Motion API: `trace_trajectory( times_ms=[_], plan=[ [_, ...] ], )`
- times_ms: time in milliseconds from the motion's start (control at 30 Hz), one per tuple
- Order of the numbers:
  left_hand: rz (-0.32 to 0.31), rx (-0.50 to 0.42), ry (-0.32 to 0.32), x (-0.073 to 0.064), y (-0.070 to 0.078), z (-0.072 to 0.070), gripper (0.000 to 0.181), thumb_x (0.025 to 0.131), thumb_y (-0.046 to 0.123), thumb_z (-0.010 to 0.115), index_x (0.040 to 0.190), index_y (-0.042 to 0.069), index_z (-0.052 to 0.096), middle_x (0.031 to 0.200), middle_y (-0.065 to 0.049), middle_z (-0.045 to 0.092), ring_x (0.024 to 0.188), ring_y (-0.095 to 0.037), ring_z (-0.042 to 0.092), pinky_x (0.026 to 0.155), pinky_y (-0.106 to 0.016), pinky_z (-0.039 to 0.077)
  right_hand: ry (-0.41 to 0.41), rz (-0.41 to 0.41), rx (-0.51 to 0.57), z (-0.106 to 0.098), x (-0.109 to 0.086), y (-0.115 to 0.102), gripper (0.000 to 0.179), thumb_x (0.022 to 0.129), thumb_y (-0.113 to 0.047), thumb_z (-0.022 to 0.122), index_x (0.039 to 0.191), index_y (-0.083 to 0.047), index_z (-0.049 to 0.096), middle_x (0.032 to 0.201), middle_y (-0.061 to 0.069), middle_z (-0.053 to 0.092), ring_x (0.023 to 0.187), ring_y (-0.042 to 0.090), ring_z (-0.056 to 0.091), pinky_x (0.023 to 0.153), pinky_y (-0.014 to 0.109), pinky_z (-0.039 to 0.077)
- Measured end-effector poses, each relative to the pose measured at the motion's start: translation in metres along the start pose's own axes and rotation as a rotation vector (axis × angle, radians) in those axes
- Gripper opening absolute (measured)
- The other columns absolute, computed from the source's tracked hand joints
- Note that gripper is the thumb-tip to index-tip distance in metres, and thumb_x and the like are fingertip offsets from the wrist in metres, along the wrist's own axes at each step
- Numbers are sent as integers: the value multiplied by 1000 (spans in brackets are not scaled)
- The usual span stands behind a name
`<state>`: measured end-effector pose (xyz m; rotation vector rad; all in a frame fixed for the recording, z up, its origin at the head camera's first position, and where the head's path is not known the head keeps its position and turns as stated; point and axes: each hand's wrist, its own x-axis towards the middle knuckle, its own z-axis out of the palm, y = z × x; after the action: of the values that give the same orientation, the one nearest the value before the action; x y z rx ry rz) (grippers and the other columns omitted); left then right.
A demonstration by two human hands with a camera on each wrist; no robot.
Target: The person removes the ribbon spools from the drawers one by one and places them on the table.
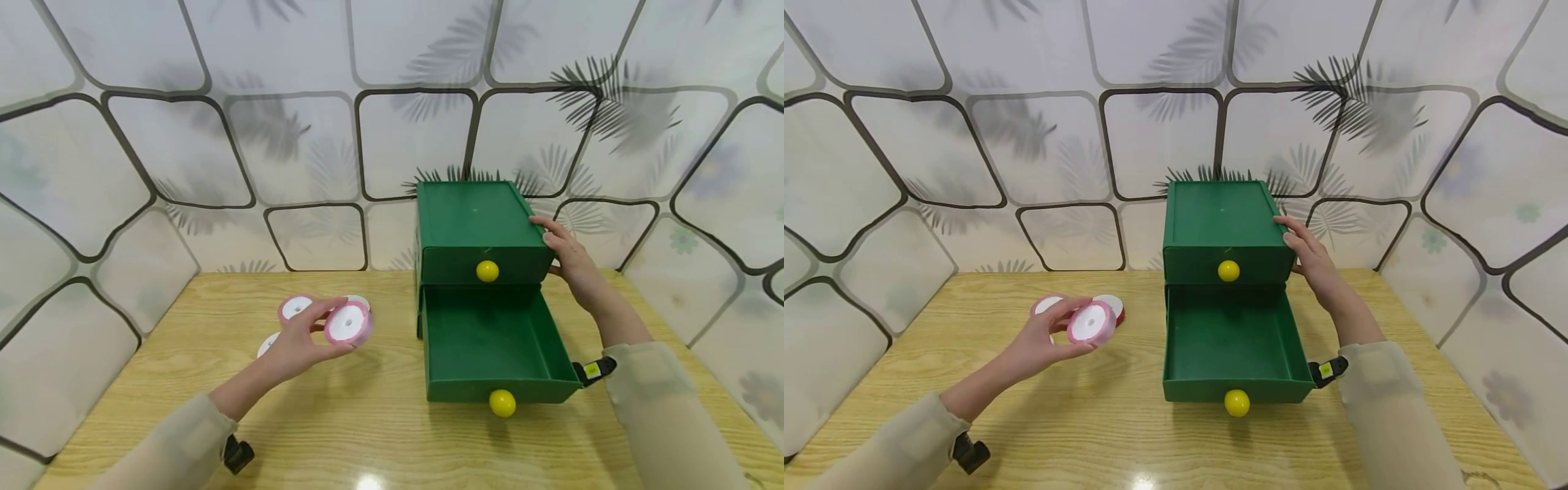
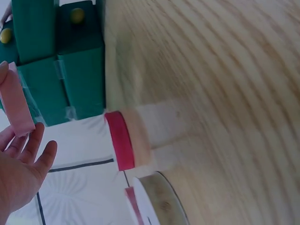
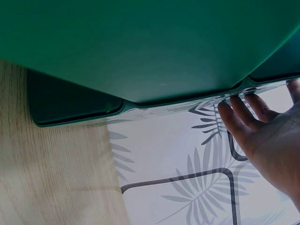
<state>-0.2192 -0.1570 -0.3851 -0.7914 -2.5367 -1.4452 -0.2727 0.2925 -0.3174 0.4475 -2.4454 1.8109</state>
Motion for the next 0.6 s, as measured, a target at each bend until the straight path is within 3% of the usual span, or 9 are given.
trace_trajectory(
  times_ms=[267, 467, 600],
  plan=[
    [-36, 62, -54, -5, -21, 5, 69, 74, 18, 87, 133, 1, 56, 125, -11, 59, 111, -27, 56, 91, -47, 48, 1, 3, 1, 0, 1, 0, 47, 105, -44, 32, 150, -32, 31, 160, 15, 6, 132, 38, 26, 100, 61, 27],
    [-18, 151, -93, -5, -33, 7, 68, 71, 19, 88, 128, -4, 57, 122, -16, 61, 108, -32, 58, 91, -54, 46, -7, -2, 7, 0, 1, 1, 47, 105, -43, 32, 151, -31, 30, 160, 14, 4, 134, 40, 23, 102, 64, 23],
    [-54, 206, -129, -3, -39, 7, 68, 70, 18, 88, 127, -4, 58, 122, -15, 62, 108, -31, 58, 92, -51, 45, -9, -4, 10, 0, 0, 1, 47, 106, -42, 31, 151, -30, 30, 160, 14, 4, 135, 41, 22, 103, 65, 22]
  ],
)
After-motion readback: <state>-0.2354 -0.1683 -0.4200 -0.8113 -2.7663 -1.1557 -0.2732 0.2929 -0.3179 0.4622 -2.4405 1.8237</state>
